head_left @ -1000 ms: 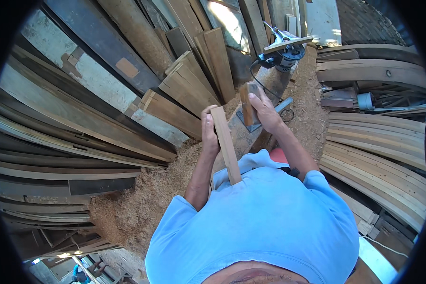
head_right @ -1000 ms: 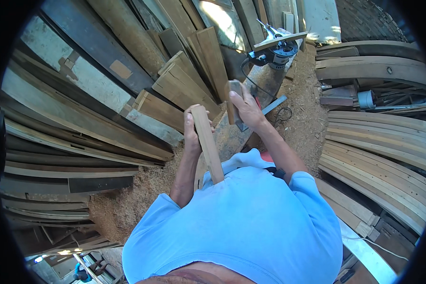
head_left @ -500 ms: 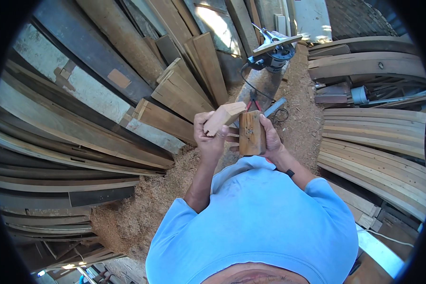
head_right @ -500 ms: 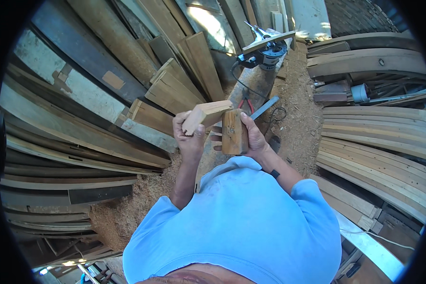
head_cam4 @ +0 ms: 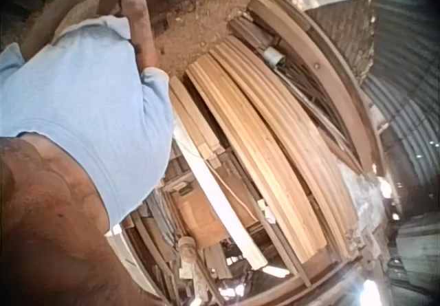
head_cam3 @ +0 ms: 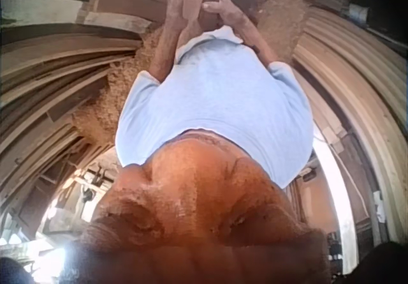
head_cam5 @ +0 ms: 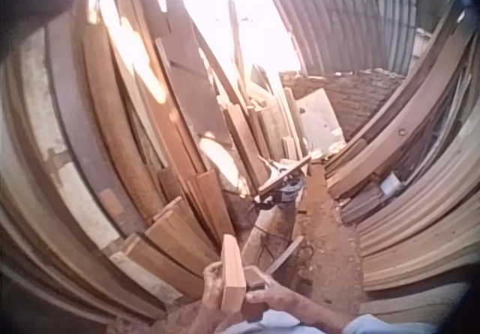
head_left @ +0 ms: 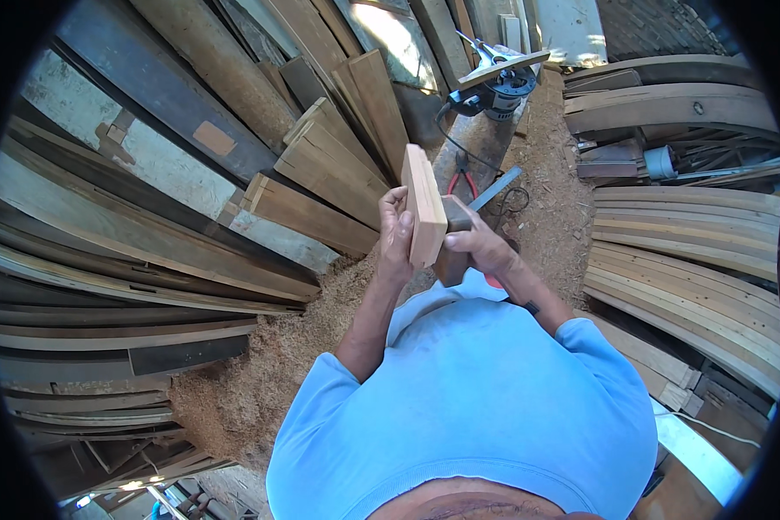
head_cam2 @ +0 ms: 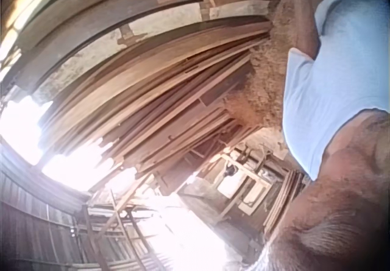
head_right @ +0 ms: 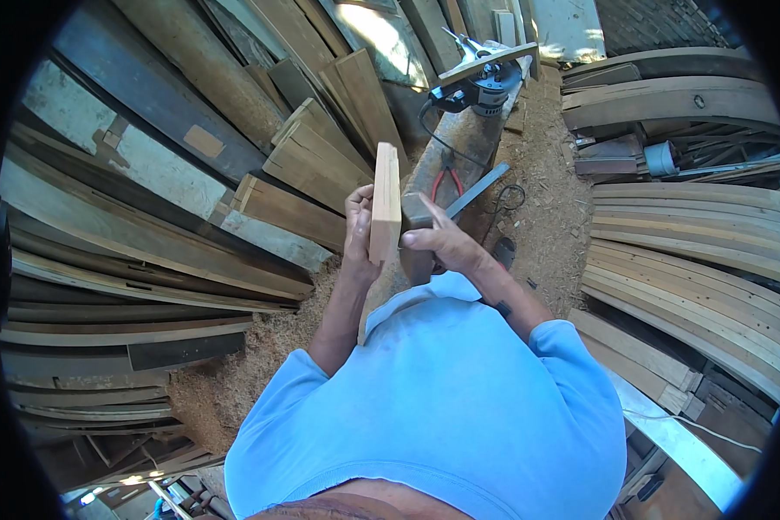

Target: The person handles and measures wooden blocks, then uses a routing tool to shape the edge of a wooden piece.

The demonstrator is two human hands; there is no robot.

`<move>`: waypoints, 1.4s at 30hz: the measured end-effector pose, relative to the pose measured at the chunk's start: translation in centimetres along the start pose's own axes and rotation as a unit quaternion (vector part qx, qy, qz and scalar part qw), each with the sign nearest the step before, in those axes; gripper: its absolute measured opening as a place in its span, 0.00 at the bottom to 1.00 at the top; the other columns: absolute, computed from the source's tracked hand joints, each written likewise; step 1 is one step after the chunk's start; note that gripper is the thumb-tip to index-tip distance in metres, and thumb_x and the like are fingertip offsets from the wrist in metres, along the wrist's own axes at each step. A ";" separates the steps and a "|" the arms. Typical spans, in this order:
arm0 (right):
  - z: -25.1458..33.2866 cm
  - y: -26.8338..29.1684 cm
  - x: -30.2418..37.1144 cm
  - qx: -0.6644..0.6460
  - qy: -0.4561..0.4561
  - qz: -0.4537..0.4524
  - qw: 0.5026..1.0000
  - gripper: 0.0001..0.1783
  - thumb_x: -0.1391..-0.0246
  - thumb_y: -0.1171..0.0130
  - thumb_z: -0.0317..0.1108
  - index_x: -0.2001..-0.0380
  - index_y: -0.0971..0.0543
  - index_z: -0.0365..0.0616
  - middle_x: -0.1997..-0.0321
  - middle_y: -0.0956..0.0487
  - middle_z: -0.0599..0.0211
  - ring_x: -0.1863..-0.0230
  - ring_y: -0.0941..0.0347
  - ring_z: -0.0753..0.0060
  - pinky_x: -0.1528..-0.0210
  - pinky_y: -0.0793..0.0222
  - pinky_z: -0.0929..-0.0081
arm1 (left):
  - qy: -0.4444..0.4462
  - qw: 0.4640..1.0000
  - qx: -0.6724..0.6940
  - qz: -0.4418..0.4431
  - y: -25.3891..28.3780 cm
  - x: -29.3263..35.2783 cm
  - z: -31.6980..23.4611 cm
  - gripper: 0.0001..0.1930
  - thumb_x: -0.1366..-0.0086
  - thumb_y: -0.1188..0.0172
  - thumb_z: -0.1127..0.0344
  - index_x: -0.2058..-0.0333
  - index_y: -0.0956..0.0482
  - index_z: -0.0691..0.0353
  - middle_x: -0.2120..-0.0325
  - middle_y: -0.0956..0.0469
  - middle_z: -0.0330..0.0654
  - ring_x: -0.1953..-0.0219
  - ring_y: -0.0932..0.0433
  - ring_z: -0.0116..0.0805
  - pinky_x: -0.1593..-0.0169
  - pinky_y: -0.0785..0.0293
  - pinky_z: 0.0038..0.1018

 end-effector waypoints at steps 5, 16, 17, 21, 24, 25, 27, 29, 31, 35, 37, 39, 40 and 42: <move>1.4 -1.8 0.2 0.164 0.006 -0.024 0.986 0.50 0.60 0.27 0.38 0.37 0.42 0.35 0.43 0.30 0.57 0.40 0.33 0.64 0.37 0.38 0.66 | 0.113 0.986 0.097 0.073 0.4 -1.1 -0.6 0.27 0.30 0.47 0.52 0.42 0.45 0.60 0.43 0.37 0.47 0.40 0.33 0.34 0.38 0.31 0.34; 0.7 -1.2 0.8 0.489 0.041 0.022 0.871 0.50 0.60 0.25 0.42 0.40 0.42 0.35 0.45 0.31 0.47 0.41 0.33 0.55 0.37 0.36 0.59 | 0.206 0.969 0.096 0.098 3.7 -1.9 1.1 0.34 0.44 0.33 0.55 0.46 0.40 0.64 0.51 0.30 0.47 0.48 0.25 0.34 0.44 0.22 0.32; 0.8 -1.0 0.9 0.484 0.044 0.020 0.873 0.50 0.60 0.25 0.42 0.39 0.42 0.35 0.44 0.31 0.47 0.40 0.32 0.56 0.37 0.36 0.60 | 0.185 0.972 0.108 0.100 3.6 -1.7 1.4 0.34 0.45 0.33 0.55 0.46 0.40 0.63 0.50 0.31 0.47 0.47 0.25 0.35 0.43 0.22 0.33; 2.9 -1.6 1.2 0.285 0.026 -0.014 0.958 0.50 0.51 0.31 0.41 0.32 0.46 0.36 0.40 0.32 0.53 0.39 0.32 0.62 0.36 0.36 0.66 | 0.081 0.987 0.118 0.068 2.1 -1.3 2.2 0.39 0.47 0.33 0.56 0.43 0.44 0.63 0.46 0.35 0.50 0.45 0.27 0.38 0.40 0.24 0.36; 3.9 -2.4 1.1 0.144 0.091 -0.072 0.983 0.46 0.34 0.41 0.41 0.26 0.55 0.34 0.37 0.31 0.55 0.36 0.34 0.66 0.34 0.37 0.68 | 0.033 0.994 0.093 0.053 0.9 -1.6 1.7 0.44 0.48 0.33 0.56 0.39 0.50 0.63 0.42 0.39 0.52 0.42 0.29 0.41 0.38 0.26 0.37; 3.6 -2.4 0.8 0.143 0.104 -0.087 0.980 0.45 0.34 0.42 0.43 0.27 0.54 0.34 0.37 0.32 0.54 0.36 0.34 0.65 0.33 0.38 0.69 | 0.023 0.995 0.082 0.053 0.7 -1.7 1.6 0.46 0.48 0.34 0.56 0.37 0.52 0.63 0.41 0.40 0.52 0.40 0.30 0.42 0.37 0.27 0.38; 3.1 -2.7 0.2 0.142 0.129 -0.115 0.975 0.44 0.32 0.44 0.47 0.27 0.51 0.33 0.36 0.32 0.52 0.34 0.35 0.65 0.32 0.40 0.70 | -0.007 0.997 0.063 0.037 0.8 -1.9 2.0 0.49 0.48 0.36 0.55 0.33 0.54 0.65 0.37 0.41 0.55 0.37 0.33 0.43 0.34 0.31 0.38; 3.4 -4.8 0.6 0.190 0.134 -0.137 0.963 0.42 0.31 0.48 0.52 0.29 0.47 0.31 0.36 0.32 0.47 0.33 0.37 0.61 0.30 0.45 0.68 | -0.007 0.996 0.079 0.027 0.9 -1.9 1.8 0.50 0.47 0.37 0.55 0.31 0.54 0.67 0.35 0.42 0.56 0.35 0.35 0.44 0.32 0.34 0.38; 1.3 -3.6 -0.2 0.241 0.156 -0.165 0.943 0.42 0.31 0.49 0.54 0.30 0.45 0.31 0.37 0.31 0.46 0.34 0.36 0.60 0.30 0.45 0.66 | -0.005 0.997 0.058 0.040 0.9 -1.8 1.8 0.51 0.47 0.38 0.54 0.31 0.55 0.68 0.35 0.42 0.56 0.34 0.36 0.43 0.31 0.36 0.38; 0.6 -1.9 -1.4 0.314 0.174 -0.174 0.917 0.34 0.30 0.50 0.51 0.34 0.39 0.33 0.42 0.27 0.55 0.40 0.33 0.68 0.34 0.40 0.70 | 0.016 0.997 0.014 0.073 1.0 -1.3 1.2 0.52 0.44 0.41 0.50 0.29 0.58 0.71 0.34 0.43 0.57 0.31 0.42 0.45 0.28 0.46 0.39; 1.5 -0.7 -3.1 0.339 0.183 -0.227 0.894 0.35 0.32 0.48 0.51 0.36 0.37 0.31 0.45 0.26 0.48 0.41 0.30 0.63 0.37 0.37 0.66 | 0.045 0.994 0.048 0.083 0.5 -0.4 1.7 0.52 0.45 0.40 0.51 0.29 0.57 0.70 0.34 0.43 0.57 0.32 0.39 0.45 0.29 0.41 0.39; 1.3 0.7 -4.6 0.342 0.175 -0.251 0.888 0.35 0.33 0.47 0.52 0.38 0.35 0.31 0.47 0.25 0.45 0.43 0.28 0.60 0.39 0.34 0.65 | 0.066 0.992 0.069 0.078 0.4 0.8 2.4 0.51 0.45 0.40 0.51 0.30 0.56 0.69 0.34 0.42 0.56 0.32 0.37 0.45 0.30 0.39 0.40; 0.2 2.1 -5.5 0.336 0.163 -0.249 0.894 0.34 0.33 0.47 0.52 0.38 0.35 0.32 0.48 0.24 0.46 0.45 0.27 0.61 0.40 0.33 0.64 | 0.072 0.992 0.077 0.069 0.8 1.3 3.1 0.51 0.45 0.39 0.52 0.29 0.56 0.69 0.34 0.42 0.56 0.32 0.37 0.45 0.30 0.39 0.40; -0.5 2.6 -5.8 0.281 0.118 -0.225 0.926 0.33 0.32 0.47 0.51 0.38 0.35 0.34 0.49 0.24 0.52 0.47 0.26 0.64 0.41 0.32 0.67 | 0.086 0.990 0.096 0.055 1.3 1.6 3.9 0.51 0.45 0.39 0.53 0.29 0.56 0.67 0.35 0.41 0.55 0.33 0.36 0.45 0.30 0.37 0.42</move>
Point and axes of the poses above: each hand's wrist, its own x-axis away from the middle knuckle, its own y-axis out of the back of the hand, z = x × y, the point moved 2 cm from there along -x, towards the middle knuckle
